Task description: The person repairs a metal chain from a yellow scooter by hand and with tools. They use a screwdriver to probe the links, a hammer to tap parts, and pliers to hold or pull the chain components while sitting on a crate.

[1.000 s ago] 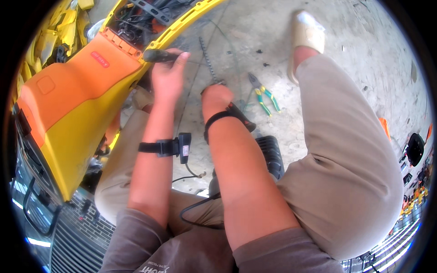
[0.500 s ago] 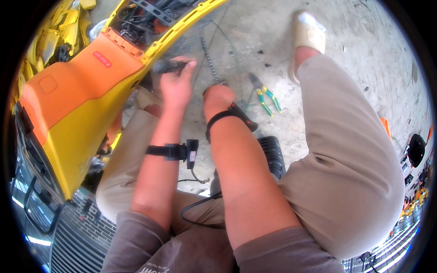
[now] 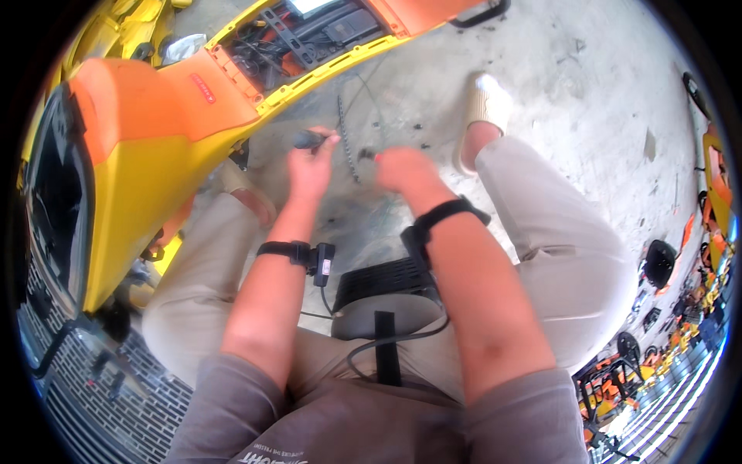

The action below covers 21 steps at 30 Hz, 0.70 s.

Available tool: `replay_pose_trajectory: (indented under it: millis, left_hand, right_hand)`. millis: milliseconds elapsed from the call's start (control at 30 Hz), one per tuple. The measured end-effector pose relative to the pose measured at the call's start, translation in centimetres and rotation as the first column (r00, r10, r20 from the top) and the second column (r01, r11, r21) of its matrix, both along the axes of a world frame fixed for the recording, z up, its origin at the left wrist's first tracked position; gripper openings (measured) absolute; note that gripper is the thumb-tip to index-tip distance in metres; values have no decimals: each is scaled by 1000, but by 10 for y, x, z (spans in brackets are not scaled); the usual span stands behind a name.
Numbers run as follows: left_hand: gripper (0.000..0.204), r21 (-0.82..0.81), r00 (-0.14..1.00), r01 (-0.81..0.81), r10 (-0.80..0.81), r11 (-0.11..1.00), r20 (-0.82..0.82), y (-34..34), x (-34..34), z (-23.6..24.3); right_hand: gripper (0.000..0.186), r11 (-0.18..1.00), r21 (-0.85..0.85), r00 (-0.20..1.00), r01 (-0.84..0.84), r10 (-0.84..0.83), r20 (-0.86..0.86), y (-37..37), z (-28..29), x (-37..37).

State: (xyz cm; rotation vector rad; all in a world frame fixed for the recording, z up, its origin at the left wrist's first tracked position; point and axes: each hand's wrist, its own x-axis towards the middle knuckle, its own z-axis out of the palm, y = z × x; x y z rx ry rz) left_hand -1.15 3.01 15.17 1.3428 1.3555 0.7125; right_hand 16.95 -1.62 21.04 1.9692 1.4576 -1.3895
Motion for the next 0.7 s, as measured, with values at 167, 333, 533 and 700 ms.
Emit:
replay_pose_trajectory:
  millis: [167,333,533,700]
  left_hand:
    - [17,85,998,30,-25,996,-58,-3,-2,-5]
    - [18,24,998,17,-16,1000,-61,-1,-5,0]
    - [18,46,1000,16,-16,999,-19,-4,-2,6]
    - [17,7,998,14,-14,1000,-58,-4,-7,9]
  right_hand:
    - [34,862,382,943,334,-299,-150,17,89,15]
    - [31,671,605,884,429,-174,-434,8,162,-13]
    - [27,856,474,978,208,-165,-132,6,138,-45]
    - [26,720,613,942,327,-197,-271,3,161,-53]
